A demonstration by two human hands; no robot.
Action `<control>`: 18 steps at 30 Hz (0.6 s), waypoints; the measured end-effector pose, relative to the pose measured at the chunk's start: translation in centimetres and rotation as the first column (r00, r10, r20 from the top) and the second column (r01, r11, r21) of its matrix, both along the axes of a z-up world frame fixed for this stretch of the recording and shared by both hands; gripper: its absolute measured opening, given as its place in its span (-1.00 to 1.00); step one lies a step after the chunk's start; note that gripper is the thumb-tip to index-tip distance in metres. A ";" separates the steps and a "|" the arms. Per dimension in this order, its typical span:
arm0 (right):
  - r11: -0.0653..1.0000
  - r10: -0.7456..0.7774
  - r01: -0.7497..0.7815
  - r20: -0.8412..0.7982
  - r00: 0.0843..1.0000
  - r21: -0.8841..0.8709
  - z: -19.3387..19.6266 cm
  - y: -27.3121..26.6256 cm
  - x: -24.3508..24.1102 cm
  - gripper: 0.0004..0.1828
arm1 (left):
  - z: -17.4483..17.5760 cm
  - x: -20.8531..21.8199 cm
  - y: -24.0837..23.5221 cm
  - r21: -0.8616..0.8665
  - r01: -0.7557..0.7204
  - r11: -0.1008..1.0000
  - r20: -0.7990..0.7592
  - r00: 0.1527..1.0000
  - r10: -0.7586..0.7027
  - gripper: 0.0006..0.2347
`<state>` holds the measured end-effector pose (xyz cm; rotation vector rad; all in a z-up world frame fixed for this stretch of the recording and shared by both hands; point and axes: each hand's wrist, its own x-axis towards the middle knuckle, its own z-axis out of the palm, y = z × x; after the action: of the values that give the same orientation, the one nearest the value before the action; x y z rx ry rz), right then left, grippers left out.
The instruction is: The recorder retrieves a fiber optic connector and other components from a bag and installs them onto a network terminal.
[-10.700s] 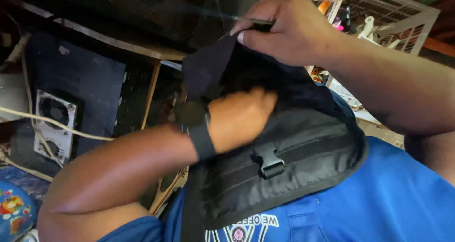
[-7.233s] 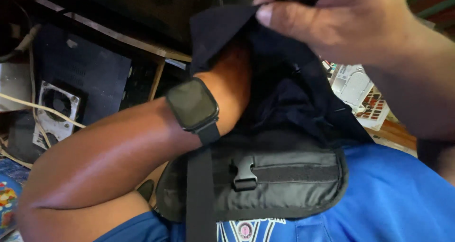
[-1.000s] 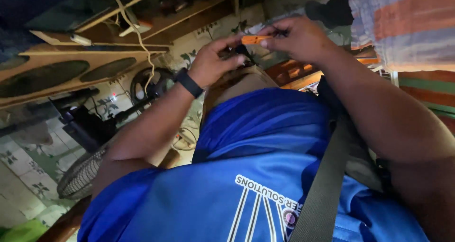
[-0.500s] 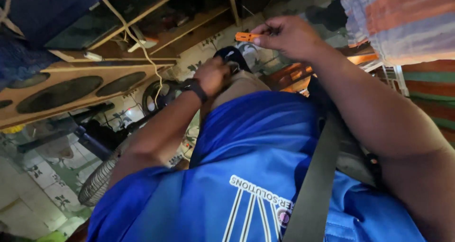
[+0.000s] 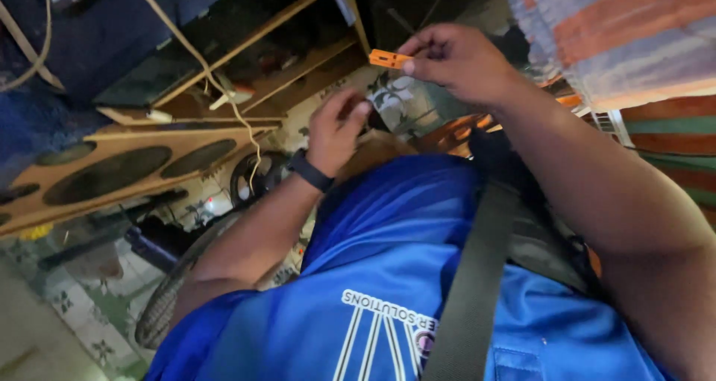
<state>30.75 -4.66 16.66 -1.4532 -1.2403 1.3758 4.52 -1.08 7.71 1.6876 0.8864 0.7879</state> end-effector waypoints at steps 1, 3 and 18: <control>1.000 -0.011 0.011 0.007 1.000 0.009 0.2 -0.8 0.4 -0.64 | 1.4 1.7 0.4 0.009 0.011 1.000 0.007 1.000 -0.011 -0.70; 0.992 -0.068 0.081 -0.129 0.989 0.098 0.6 -2.4 1.4 -0.63 | 4.3 5.2 1.1 -0.224 0.395 0.891 0.568 0.796 -0.210 -0.51; 0.819 -0.500 0.382 0.205 0.842 0.429 0.8 -7.5 -0.5 -0.66 | 5.7 9.8 6.7 -0.286 0.628 0.724 0.580 0.715 -0.391 -0.70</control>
<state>30.24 -12.12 17.48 -1.5876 -1.1660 0.5680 14.28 5.58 13.46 1.1298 0.1724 0.4979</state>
